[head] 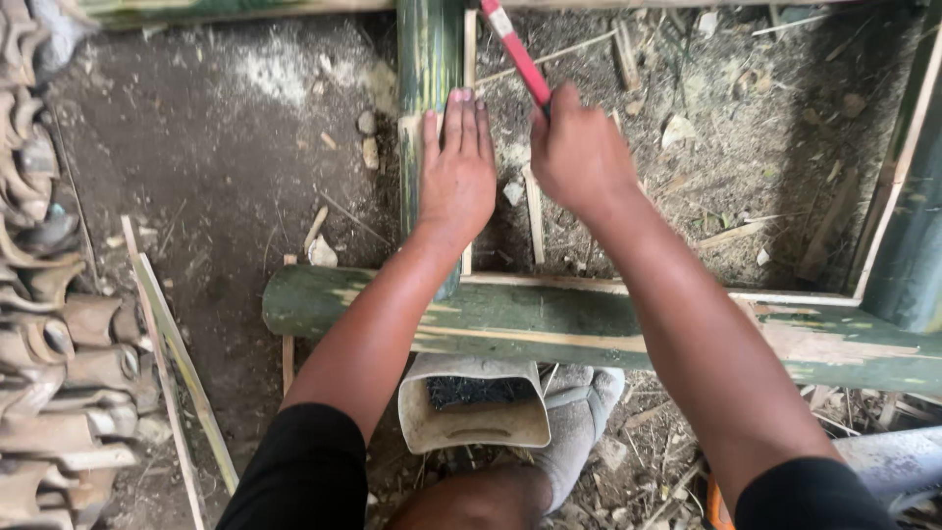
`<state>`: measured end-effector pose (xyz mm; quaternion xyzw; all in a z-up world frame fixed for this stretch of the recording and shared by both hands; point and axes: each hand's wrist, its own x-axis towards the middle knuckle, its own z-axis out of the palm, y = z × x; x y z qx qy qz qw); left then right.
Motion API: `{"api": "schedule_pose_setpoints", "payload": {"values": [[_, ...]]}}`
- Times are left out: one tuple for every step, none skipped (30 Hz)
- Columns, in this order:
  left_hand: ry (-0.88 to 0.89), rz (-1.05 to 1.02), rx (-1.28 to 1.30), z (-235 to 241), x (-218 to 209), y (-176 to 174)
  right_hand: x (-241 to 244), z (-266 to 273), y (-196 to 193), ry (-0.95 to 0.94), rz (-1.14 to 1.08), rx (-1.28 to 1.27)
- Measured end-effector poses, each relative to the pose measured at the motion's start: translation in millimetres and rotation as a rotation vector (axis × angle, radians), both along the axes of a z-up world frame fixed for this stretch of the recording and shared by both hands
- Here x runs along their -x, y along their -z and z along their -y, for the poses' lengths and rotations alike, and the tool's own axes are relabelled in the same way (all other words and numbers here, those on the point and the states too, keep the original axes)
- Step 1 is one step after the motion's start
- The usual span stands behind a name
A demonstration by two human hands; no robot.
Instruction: The person assembles a bamboo structure by sawing bamboo poles and hammering nails to join the pieces. The person uses a hand saw to cut the bamboo and a hammer to drive nails into the joints.
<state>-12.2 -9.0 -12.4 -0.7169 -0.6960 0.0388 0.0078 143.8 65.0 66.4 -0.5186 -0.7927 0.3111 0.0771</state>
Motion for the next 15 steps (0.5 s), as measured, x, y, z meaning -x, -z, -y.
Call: {"api": "schedule_pose_setpoints", "payload": {"values": [[-0.002, -0.009, -0.001, 0, 1, 0, 0, 0, 1, 0.025, -0.023, 0.035], [-0.003, -0.018, -0.003, -1, 2, 1, 0, 0, 4, 0.051, -0.045, 0.070], [-0.013, -0.023, 0.009, 6, 1, 3, -1, 5, 7, 0.069, -0.064, 0.118], [-0.015, -0.040, 0.041, 13, -1, 3, -2, 8, 11, 0.016, -0.051, 0.045], [-0.006, -0.064, 0.055, 9, 0, 3, -3, 5, 13, -0.026, -0.045, -0.047], [0.002, -0.088, 0.069, 5, 1, 2, -3, 2, 15, -0.067, -0.040, -0.140], [0.005, -0.076, 0.069, 4, 1, 2, -4, 1, 17, -0.041, -0.020, -0.054], [0.008, -0.063, 0.070, 4, 0, 1, -5, 0, 19, -0.015, -0.002, 0.032], [0.001, -0.044, 0.084, 2, 0, 1, -5, -2, 22, 0.001, 0.022, 0.130], [-0.002, -0.046, 0.070, -1, 1, 0, -4, -4, 23, -0.008, -0.003, 0.070], [-0.007, -0.044, 0.062, 0, 1, -1, -5, -4, 25, -0.019, -0.025, 0.015], [-0.013, -0.043, 0.054, 1, 0, -2, -5, -4, 26, -0.030, -0.047, -0.040], [-0.013, -0.041, 0.060, 5, -1, -3, -6, -2, 28, -0.042, -0.032, -0.052], [-0.013, -0.040, 0.065, 10, -3, -4, -8, 1, 30, -0.054, -0.018, -0.064], [-0.004, -0.041, 0.060, 8, -2, -5, -9, 1, 31, -0.058, -0.004, -0.086]]}}
